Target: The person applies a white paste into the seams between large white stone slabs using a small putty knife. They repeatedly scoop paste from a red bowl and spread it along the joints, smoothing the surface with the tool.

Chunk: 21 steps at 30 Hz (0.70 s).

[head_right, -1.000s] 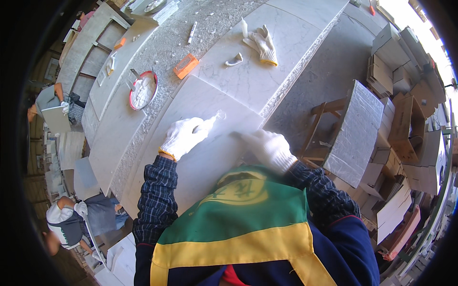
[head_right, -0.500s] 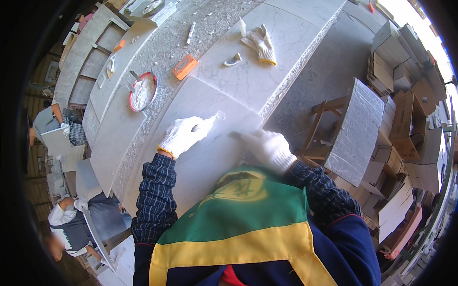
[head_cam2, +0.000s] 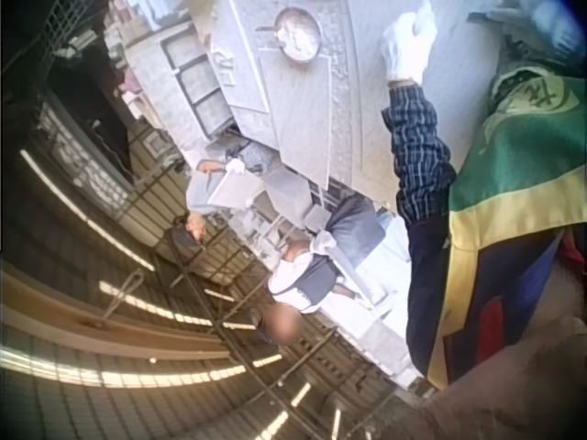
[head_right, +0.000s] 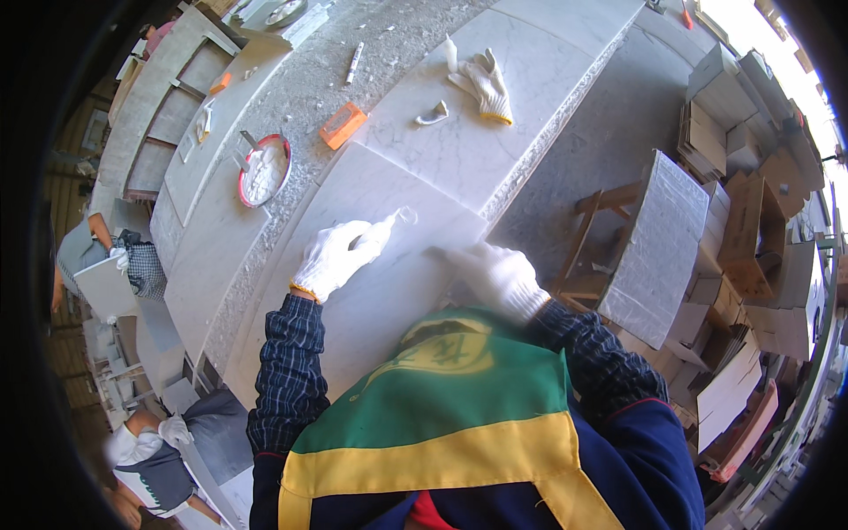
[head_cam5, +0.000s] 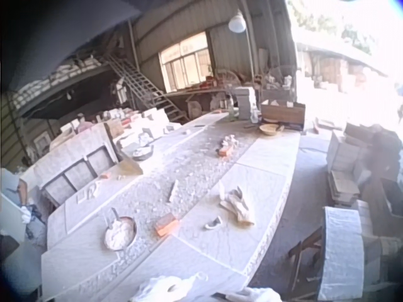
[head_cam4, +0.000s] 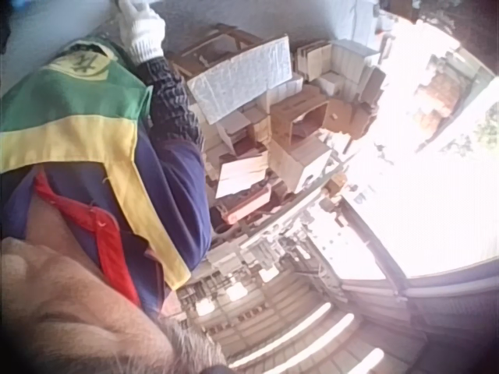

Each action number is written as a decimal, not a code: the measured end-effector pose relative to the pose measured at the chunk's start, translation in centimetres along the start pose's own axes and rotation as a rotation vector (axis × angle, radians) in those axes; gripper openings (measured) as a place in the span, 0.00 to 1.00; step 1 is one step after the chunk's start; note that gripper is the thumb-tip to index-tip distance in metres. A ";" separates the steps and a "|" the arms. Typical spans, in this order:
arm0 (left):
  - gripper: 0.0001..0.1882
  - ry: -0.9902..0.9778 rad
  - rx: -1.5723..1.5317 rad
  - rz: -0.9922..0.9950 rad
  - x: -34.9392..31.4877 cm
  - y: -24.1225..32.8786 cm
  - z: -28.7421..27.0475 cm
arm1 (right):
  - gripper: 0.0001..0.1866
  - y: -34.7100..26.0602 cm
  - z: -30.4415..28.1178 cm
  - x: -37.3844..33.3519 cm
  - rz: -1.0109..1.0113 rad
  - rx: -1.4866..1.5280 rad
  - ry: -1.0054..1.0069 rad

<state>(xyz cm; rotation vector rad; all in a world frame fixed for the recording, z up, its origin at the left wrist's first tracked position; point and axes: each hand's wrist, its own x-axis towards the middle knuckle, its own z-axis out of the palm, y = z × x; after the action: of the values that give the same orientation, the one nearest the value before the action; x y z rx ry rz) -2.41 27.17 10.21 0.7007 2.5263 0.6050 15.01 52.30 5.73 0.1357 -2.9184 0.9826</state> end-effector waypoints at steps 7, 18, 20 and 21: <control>0.22 0.069 0.047 0.052 -0.6 -1.7 0.9 | 0.17 0.2 -0.1 0.0 -0.076 0.010 0.059; 0.19 0.269 -0.191 0.160 -1.6 -3.9 2.1 | 0.16 1.0 0.3 1.2 -0.185 -0.018 -0.008; 0.19 0.279 -0.152 0.195 -1.5 -4.1 2.3 | 0.17 1.0 0.6 1.7 -0.193 0.073 -0.068; 0.19 0.273 -0.123 0.200 -1.4 -4.2 2.3 | 0.18 0.9 0.8 1.9 -0.208 0.123 -0.085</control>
<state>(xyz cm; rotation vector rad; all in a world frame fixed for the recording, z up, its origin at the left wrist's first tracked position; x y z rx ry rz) -1.63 23.80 6.61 0.8838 2.6531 0.9762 12.98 52.46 4.72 0.4874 -2.8423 1.1453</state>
